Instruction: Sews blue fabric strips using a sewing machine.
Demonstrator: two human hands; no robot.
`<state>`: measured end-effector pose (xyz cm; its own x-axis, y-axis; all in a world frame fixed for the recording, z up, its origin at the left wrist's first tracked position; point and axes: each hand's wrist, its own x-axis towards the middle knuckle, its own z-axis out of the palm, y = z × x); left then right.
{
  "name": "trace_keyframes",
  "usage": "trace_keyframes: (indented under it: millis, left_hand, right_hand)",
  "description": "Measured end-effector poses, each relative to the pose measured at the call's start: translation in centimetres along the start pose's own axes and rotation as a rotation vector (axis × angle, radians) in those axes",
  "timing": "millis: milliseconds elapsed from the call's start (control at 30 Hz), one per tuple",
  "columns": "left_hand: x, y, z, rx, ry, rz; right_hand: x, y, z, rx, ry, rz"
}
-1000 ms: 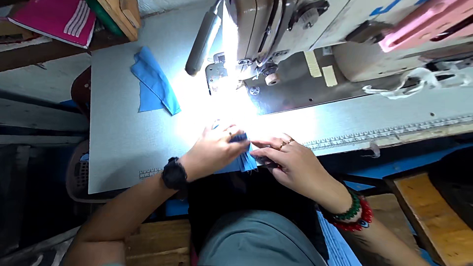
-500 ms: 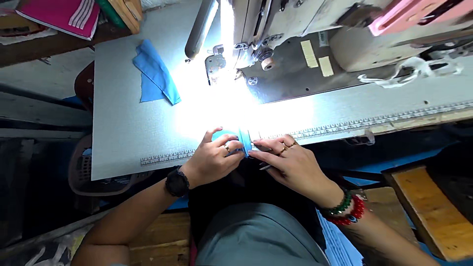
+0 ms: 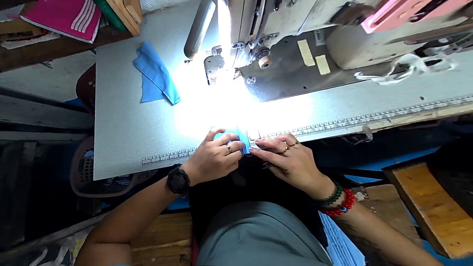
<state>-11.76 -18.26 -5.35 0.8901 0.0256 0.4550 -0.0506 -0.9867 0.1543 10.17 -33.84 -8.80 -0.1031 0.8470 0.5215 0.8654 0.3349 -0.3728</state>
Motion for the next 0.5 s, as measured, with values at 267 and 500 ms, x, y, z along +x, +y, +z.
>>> trace_keyframes:
  millis: [267, 500]
  left_hand:
    - [0.0, 0.3, -0.1, -0.004, -0.009, -0.013]
    - [1.1, -0.2, -1.1, 0.012, -0.100, -0.046]
  right_hand:
    - [0.4, -0.7, -0.6, -0.043, -0.052, 0.024]
    - [2.4, -1.2, -1.7, -0.104, -0.156, 0.041]
